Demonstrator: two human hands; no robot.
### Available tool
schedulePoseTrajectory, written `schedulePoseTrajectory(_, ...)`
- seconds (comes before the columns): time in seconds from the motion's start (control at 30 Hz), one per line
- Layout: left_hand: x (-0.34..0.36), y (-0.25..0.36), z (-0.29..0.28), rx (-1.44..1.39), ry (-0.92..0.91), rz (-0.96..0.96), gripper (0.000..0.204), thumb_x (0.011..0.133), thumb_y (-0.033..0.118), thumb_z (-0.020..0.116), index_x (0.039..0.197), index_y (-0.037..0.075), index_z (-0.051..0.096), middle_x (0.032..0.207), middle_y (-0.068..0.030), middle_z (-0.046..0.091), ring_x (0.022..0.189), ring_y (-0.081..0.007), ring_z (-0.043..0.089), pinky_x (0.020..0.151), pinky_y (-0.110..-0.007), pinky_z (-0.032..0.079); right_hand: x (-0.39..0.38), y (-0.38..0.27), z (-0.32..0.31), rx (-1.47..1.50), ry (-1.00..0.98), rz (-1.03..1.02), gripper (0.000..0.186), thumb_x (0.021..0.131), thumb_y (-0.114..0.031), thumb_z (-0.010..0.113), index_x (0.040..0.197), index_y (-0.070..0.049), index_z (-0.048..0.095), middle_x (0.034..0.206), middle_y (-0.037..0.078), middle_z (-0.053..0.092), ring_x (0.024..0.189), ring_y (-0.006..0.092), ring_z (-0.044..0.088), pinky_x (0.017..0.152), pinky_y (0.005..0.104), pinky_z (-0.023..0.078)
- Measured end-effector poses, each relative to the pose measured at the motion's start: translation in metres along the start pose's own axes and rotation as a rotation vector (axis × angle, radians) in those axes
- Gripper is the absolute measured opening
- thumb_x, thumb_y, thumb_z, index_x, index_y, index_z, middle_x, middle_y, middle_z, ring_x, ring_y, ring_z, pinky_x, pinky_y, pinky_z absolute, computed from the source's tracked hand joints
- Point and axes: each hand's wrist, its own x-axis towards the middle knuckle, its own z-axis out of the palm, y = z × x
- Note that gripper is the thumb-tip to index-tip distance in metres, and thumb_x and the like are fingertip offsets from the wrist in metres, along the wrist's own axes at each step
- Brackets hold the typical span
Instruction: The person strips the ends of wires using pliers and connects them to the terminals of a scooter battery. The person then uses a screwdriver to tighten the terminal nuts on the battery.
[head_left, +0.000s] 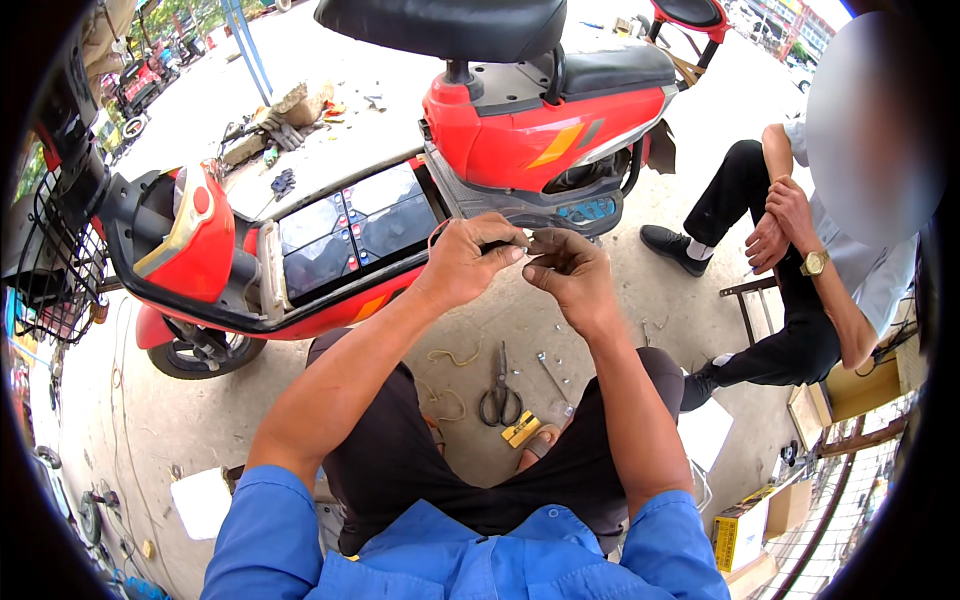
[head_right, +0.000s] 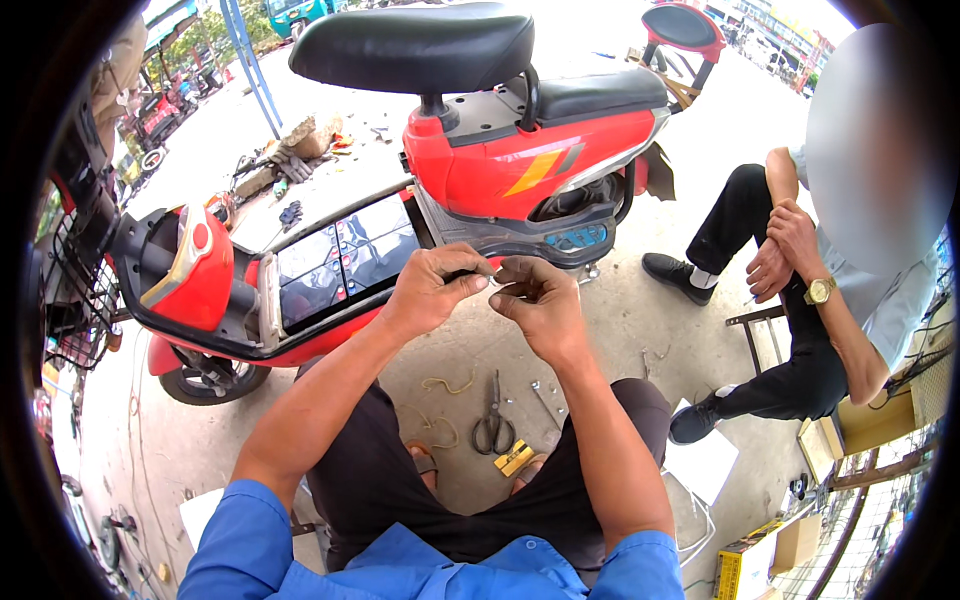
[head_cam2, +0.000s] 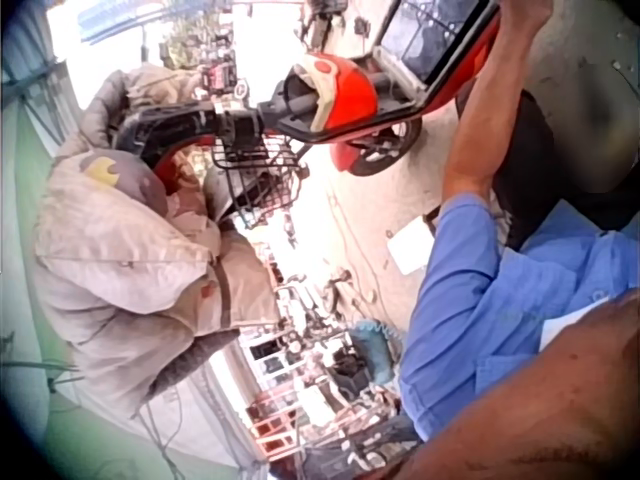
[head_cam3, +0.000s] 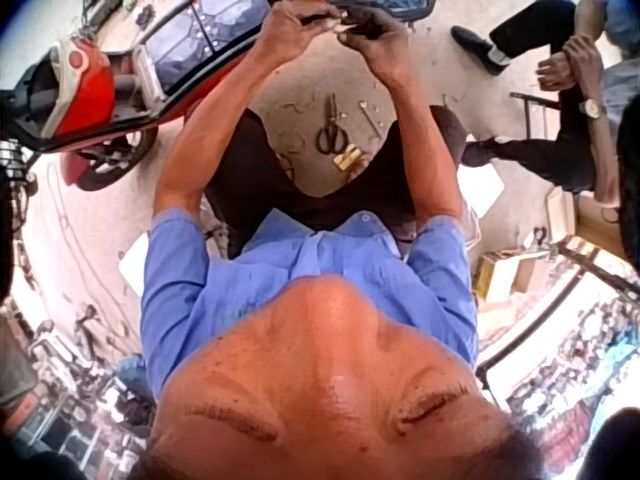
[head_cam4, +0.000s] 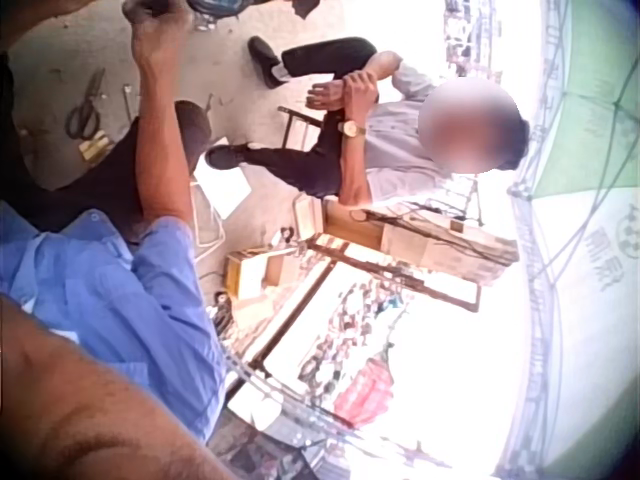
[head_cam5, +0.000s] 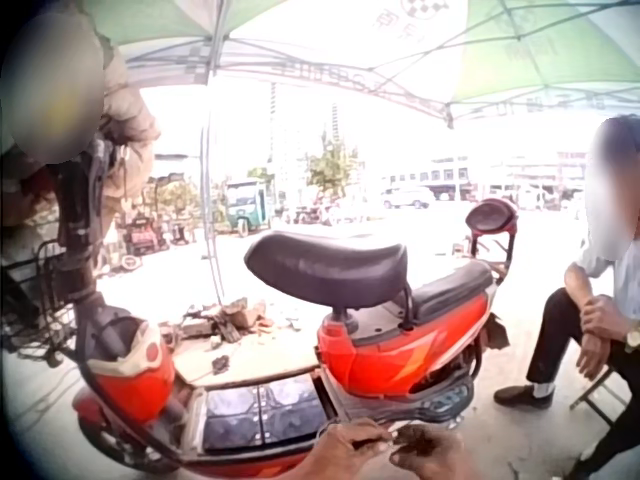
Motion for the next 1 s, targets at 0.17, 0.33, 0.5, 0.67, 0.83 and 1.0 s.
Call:
schedulePoseTrajectory(0.17,-0.001,0.002,-0.003,-0.015,0.004,-0.014,0.013,0.091,0.0,0.07,0.103,-0.003,0.073,0.091,-0.004,0.066,0.082,-0.0108,0.059,0.075,-0.029,0.048,-0.003,-0.002,0.009,-0.285,0.104,-0.297,0.029,0.081,0.004,0.081,0.108,0.004,0.071,0.1,0.01,0.073,0.083,0.016,0.072,0.071,0.0284,0.059)
schedulePoseTrajectory(0.33,0.0,0.002,-0.003,-0.008,-0.007,-0.021,0.012,0.091,-0.002,0.069,0.102,-0.004,0.072,0.09,-0.0029,0.065,0.081,-0.0099,0.057,0.074,-0.028,0.047,-0.002,-0.006,0.01,-0.359,0.132,-0.426,0.018,0.082,0.004,0.08,0.099,0.003,0.074,0.096,0.011,0.073,0.081,0.0176,0.072,0.069,0.0292,0.058)
schedulePoseTrajectory(0.5,0.001,0.005,-0.003,-0.016,-0.021,-0.011,0.011,0.09,-0.002,0.069,0.101,-0.004,0.073,0.089,-0.0028,0.063,0.079,-0.0094,0.056,0.071,-0.027,0.046,-0.002,-0.007,0.008,-0.426,0.141,-0.498,0.013,0.083,0.002,0.08,0.095,0.002,0.075,0.091,0.011,0.072,0.076,0.0206,0.071,0.064,0.031,0.056)
schedulePoseTrajectory(0.67,-0.001,0.002,-0.003,-0.031,-0.023,-0.036,0.009,0.09,-0.002,0.07,0.099,-0.003,0.073,0.089,-0.0024,0.063,0.077,-0.0087,0.055,0.069,-0.028,0.046,-0.003,-0.009,0.009,-0.433,0.11,-0.473,0.009,0.087,-0.001,0.079,0.094,0.003,0.075,0.09,0.01,0.072,0.076,0.0155,0.066,0.065,0.0301,0.052)
schedulePoseTrajectory(0.83,-0.002,-0.002,-0.002,-0.077,-0.025,-0.046,0.007,0.092,-0.003,0.069,0.098,-0.003,0.073,0.091,-0.0017,0.063,0.077,-0.0078,0.055,0.068,-0.027,0.045,-0.003,-0.01,0.007,-0.451,0.092,-0.492,0.008,0.087,0.0,0.079,0.091,0.004,0.073,0.088,0.01,0.071,0.074,0.016,0.066,0.064,0.03,0.052)
schedulePoseTrajectory(1.0,-0.003,0.0,0.002,-0.083,-0.004,-0.05,0.008,0.093,-0.001,0.069,0.1,-0.002,0.072,0.089,-0.0003,0.062,0.077,-0.0063,0.054,0.067,-0.026,0.045,-0.004,-0.015,0.01,-0.478,0.113,-0.556,0.008,0.086,0.001,0.078,0.092,0.004,0.072,0.089,0.011,0.071,0.073,0.0179,0.067,0.064,0.0307,0.053)
